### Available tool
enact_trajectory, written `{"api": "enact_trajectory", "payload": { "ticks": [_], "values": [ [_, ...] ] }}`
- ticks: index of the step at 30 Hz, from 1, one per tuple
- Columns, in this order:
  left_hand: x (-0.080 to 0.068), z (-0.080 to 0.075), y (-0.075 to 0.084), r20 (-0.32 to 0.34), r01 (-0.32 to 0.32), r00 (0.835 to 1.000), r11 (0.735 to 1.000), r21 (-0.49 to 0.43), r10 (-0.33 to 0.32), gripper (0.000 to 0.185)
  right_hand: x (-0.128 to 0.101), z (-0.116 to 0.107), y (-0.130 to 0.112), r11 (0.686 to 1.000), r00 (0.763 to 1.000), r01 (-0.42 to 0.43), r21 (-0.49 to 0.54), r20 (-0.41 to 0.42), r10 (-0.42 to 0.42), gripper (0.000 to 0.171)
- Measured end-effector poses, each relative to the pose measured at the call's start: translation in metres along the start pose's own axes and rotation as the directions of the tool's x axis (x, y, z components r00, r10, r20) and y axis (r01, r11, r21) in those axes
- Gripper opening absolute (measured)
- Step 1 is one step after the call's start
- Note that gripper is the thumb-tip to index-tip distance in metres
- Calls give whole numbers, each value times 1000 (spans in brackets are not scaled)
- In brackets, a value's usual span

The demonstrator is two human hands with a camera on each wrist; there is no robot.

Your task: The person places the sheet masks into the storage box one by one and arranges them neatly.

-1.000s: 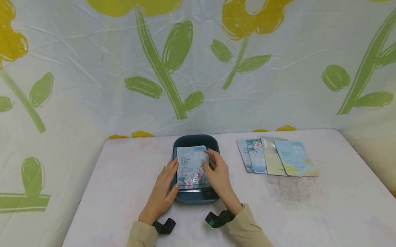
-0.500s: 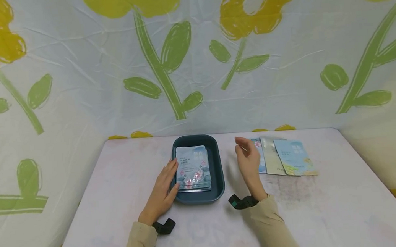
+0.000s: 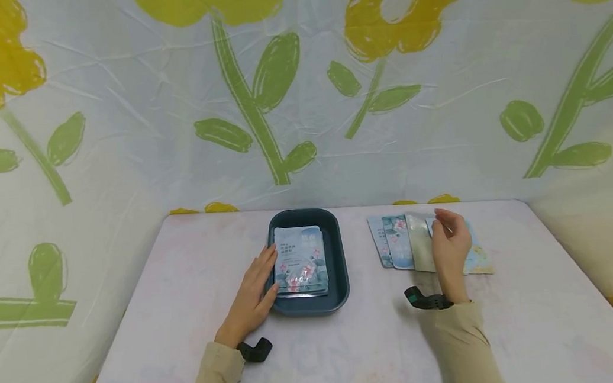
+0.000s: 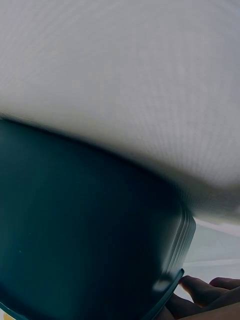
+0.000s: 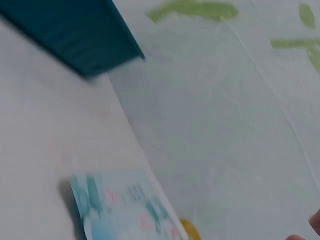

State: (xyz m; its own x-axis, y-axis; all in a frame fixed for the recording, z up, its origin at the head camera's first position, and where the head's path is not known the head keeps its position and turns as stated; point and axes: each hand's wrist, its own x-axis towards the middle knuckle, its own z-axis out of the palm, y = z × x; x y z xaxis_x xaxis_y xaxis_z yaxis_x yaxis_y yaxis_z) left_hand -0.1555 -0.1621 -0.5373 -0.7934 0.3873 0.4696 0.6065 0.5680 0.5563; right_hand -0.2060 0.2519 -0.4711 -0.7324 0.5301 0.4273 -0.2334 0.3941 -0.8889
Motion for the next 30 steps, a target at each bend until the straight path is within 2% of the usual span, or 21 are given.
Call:
{"api": "enact_trajectory", "payload": {
  "ticks": [6, 9, 11, 14, 18, 19, 21, 23, 26, 30],
  "values": [
    [-1, 1, 1, 17, 15, 1000, 1000, -2, -15, 64, 5, -28, 28, 994, 989, -80, -80, -130, 69, 28],
    [-1, 1, 2, 16, 15, 1000, 1000, -3, -15, 64, 4, -39, 37, 983, 984, -131, -130, -137, 113, 32],
    [-1, 1, 2, 14, 14, 1000, 1000, -6, -14, 64, 3, -44, 42, 970, 984, -159, -184, -114, 139, 36],
    [0, 1, 3, 21, 15, 1000, 1000, -9, -14, 65, 3, -50, 52, 918, 976, -217, -331, -70, 205, 48],
    [0, 1, 4, 21, 14, 1000, 1000, -4, -13, 65, 0, -53, 63, 808, 938, -287, -514, 20, 345, 81],
    [0, 0, 4, 21, 15, 1000, 1000, -6, -15, 65, 0, -53, 64, 789, 926, -297, -538, 38, 375, 88],
    [0, 0, 4, 18, 12, 1000, 1000, -7, -12, 65, -1, -52, 65, 767, 914, -300, -567, 58, 401, 98],
    [0, 0, 4, 16, 9, 1000, 1000, -8, -9, 65, -1, -52, 64, 754, 913, -298, -585, 56, 404, 104],
    [0, 0, 3, 11, 6, 1000, 1000, -10, -5, 65, -1, -53, 62, 734, 911, -310, -604, 31, 411, 108],
    [0, 0, 2, 4, 1, 1000, 1000, -14, -1, 63, 1, -55, 60, 711, 892, -361, -603, -2, 451, 112]
  ]
}}
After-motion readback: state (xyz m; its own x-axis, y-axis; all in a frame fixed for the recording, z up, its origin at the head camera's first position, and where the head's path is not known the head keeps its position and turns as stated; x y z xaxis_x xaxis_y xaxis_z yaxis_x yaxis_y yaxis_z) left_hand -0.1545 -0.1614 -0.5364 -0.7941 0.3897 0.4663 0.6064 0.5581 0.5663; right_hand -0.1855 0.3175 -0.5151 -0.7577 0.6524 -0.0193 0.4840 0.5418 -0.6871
